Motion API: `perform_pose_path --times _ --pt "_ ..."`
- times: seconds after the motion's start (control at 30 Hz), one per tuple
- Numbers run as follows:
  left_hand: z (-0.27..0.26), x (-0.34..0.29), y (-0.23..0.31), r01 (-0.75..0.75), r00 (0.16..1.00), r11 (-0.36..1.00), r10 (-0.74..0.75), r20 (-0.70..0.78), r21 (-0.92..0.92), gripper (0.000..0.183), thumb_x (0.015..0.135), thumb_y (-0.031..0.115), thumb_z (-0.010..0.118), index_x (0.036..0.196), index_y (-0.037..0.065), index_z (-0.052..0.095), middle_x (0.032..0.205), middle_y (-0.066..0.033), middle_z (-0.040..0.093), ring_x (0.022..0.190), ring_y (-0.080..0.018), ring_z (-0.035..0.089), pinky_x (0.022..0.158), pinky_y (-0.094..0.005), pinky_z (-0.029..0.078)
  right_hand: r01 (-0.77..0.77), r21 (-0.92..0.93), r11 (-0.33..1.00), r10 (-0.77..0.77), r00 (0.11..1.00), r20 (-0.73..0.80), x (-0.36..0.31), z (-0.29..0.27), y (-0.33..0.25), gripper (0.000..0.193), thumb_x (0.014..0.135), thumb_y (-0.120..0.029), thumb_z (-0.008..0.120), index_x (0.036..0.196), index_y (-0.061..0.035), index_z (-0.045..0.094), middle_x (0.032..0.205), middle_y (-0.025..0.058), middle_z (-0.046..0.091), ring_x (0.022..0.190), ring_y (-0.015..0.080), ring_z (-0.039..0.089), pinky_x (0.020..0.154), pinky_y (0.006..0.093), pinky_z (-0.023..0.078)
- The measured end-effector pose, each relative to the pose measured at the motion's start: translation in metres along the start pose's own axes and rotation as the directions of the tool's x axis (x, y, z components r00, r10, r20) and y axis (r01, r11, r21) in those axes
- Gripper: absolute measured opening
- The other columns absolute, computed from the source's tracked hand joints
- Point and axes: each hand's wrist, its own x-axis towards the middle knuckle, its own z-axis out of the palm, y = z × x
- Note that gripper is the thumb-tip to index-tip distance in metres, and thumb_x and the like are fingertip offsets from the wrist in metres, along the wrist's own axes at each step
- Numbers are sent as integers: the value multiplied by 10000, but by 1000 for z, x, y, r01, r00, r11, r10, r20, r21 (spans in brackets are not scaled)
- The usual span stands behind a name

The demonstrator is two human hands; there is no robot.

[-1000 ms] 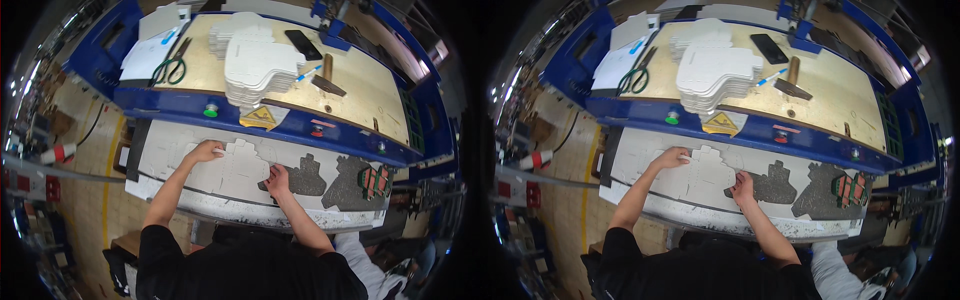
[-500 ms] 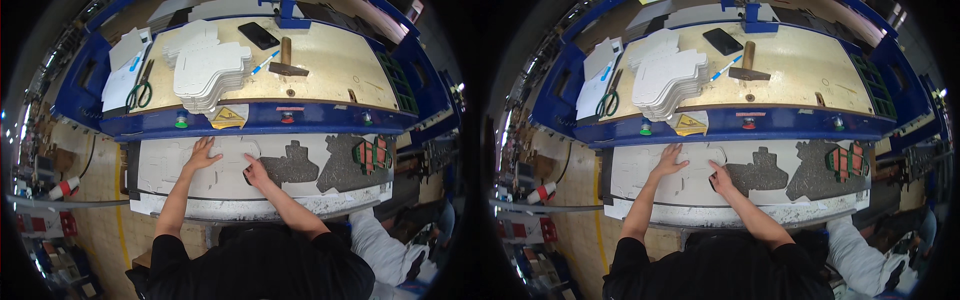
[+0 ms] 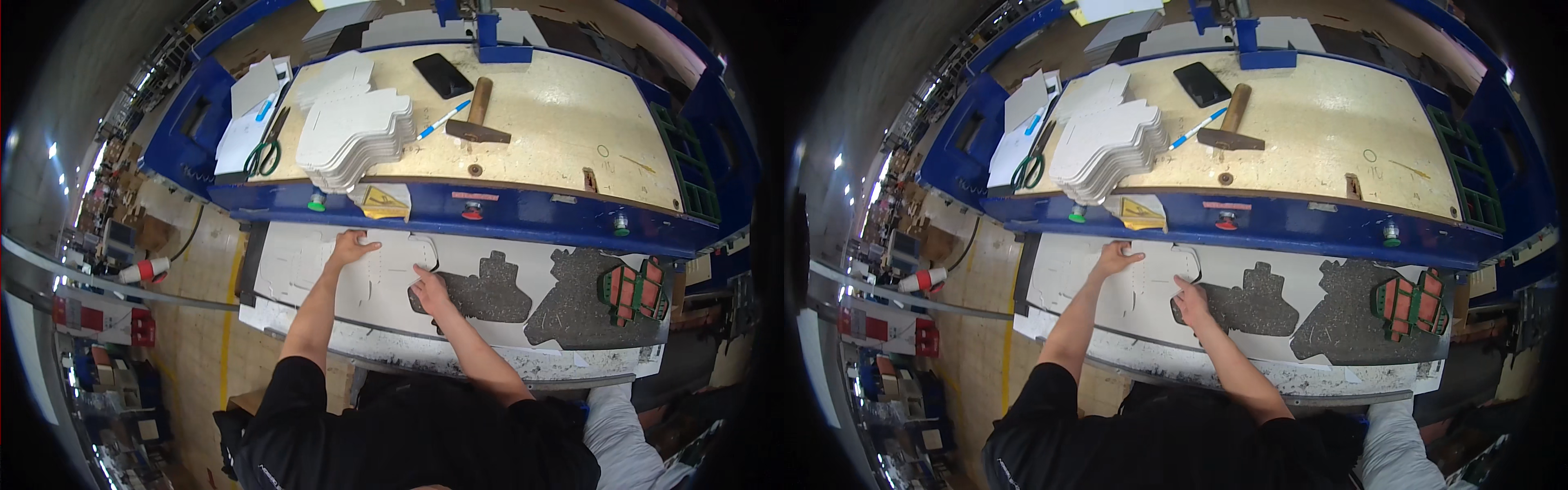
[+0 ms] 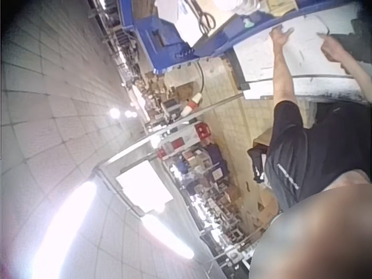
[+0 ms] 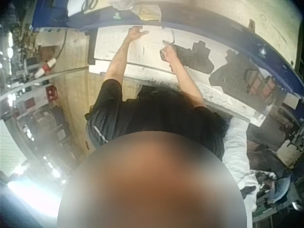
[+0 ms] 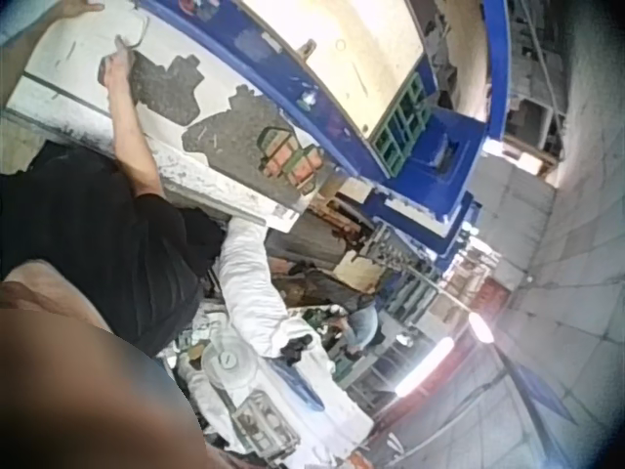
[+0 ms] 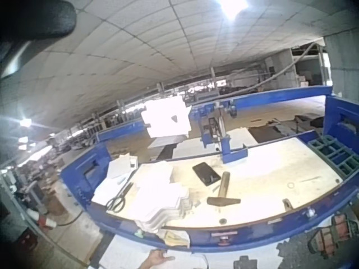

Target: Operator uses a die-cutting machine to cut shoe patterns from white material sheets, placing the die mold, cycling the machine, and removing the cut components.

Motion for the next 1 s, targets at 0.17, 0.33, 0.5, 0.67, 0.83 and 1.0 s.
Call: perform_pose_path --times 0.17,0.33,0.5,0.67,0.83,1.0 --pt "4 7 -7 21 994 999 -25 -103 -40 656 674 615 806 912 10 720 758 -125 690 687 -224 644 702 -352 512 21 50 999 -23 999 43 -3 -22 9 278 922 -243 647 1154 -108 576 1140 30 637 1114 190 571 1012 384 413" --pt "-27 -5 -7 -283 868 901 387 312 -330 592 726 539 803 989 17 710 945 -139 706 913 -184 649 825 -314 497 28 290 957 -85 979 185 -22 -21 11 438 947 -352 611 1314 -132 520 1281 25 610 1221 220 542 1062 450 376" --pt "-55 -1 30 -489 782 872 434 448 8 561 698 474 818 999 11 717 945 -191 714 907 -290 680 800 -362 515 176 73 982 -178 984 23 -35 -11 9 540 930 -382 649 1363 -98 495 1300 66 594 1245 216 529 1079 395 392" --pt "-55 4 10 -529 697 846 482 530 -74 511 735 457 786 897 -20 702 868 -222 694 858 -378 678 753 -439 529 109 -356 928 -190 961 -201 -49 -2 -3 474 921 -320 675 1303 -71 544 1262 76 598 1171 206 566 1017 396 431" --pt "-83 -94 31 -688 682 725 630 372 34 371 822 343 741 955 9 647 881 -197 698 848 -395 689 737 -484 551 257 -382 888 -321 940 -115 -72 -9 17 623 971 -537 501 1399 -87 443 1356 97 539 1250 242 519 1051 432 403" --pt "-197 -146 7 -390 861 850 473 187 -355 321 840 194 734 1044 -21 612 928 -210 710 930 -308 701 784 -406 547 508 -287 812 -560 817 -138 -92 8 27 789 963 -694 281 1440 -74 375 1395 119 508 1287 263 496 1056 441 409"
